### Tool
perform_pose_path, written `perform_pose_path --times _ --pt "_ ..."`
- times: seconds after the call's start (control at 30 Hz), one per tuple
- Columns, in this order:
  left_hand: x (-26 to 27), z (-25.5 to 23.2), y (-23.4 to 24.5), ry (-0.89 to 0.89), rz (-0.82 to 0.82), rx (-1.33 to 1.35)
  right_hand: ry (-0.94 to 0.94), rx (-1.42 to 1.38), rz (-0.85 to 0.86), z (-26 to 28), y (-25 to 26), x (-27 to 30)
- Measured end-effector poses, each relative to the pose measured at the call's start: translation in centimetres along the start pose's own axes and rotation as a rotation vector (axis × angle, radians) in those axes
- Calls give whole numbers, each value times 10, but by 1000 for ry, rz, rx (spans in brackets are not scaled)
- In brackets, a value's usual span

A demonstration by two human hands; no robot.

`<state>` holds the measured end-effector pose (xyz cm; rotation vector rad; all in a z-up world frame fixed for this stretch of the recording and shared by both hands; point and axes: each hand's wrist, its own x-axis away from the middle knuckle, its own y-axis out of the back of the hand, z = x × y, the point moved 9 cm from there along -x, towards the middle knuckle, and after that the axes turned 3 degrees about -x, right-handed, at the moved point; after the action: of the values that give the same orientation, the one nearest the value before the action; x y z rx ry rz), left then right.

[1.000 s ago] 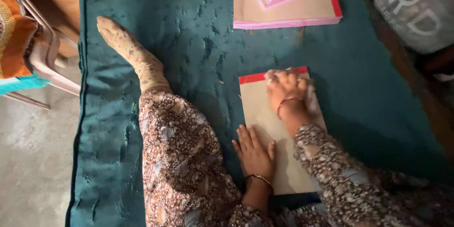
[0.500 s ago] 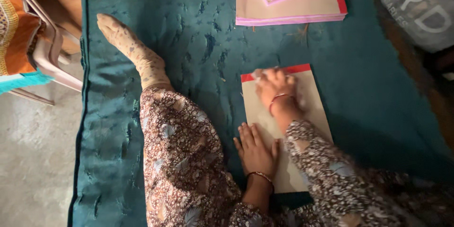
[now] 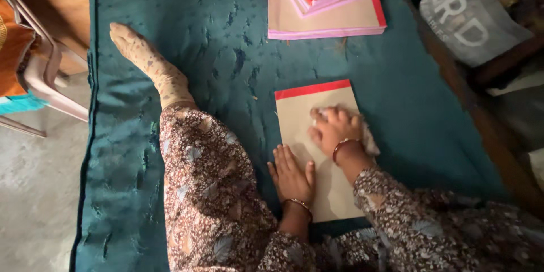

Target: The person wipes the covers of notebooks using a cloth and applies a red adhesive strip to the spine of a notebook.

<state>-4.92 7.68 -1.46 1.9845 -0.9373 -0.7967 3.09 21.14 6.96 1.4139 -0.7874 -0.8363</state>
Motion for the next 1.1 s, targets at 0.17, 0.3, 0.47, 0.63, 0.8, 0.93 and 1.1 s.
perform_pose_path --times 0.17,0.3,0.47,0.63,0.8,0.93,1.1 --pt "3 9 -7 -27 -96 188 124 27 94 41 -14 37" --pt "4 12 -11 -21 -97 254 154 78 71 53 -30 43" --pt "4 11 -15 -30 -100 159 94 31 93 54 -39 9" --pt "7 7 -3 -20 -97 179 103 -28 -5 62 -26 -28" --pt "5 2 8 -24 -80 181 98 -25 -47 65 -20 -50" --pt "7 5 7 -18 -120 231 128 -56 -50 66 -16 -43" --pt "6 15 -11 -47 -179 242 128 -34 90 65 -24 -8"
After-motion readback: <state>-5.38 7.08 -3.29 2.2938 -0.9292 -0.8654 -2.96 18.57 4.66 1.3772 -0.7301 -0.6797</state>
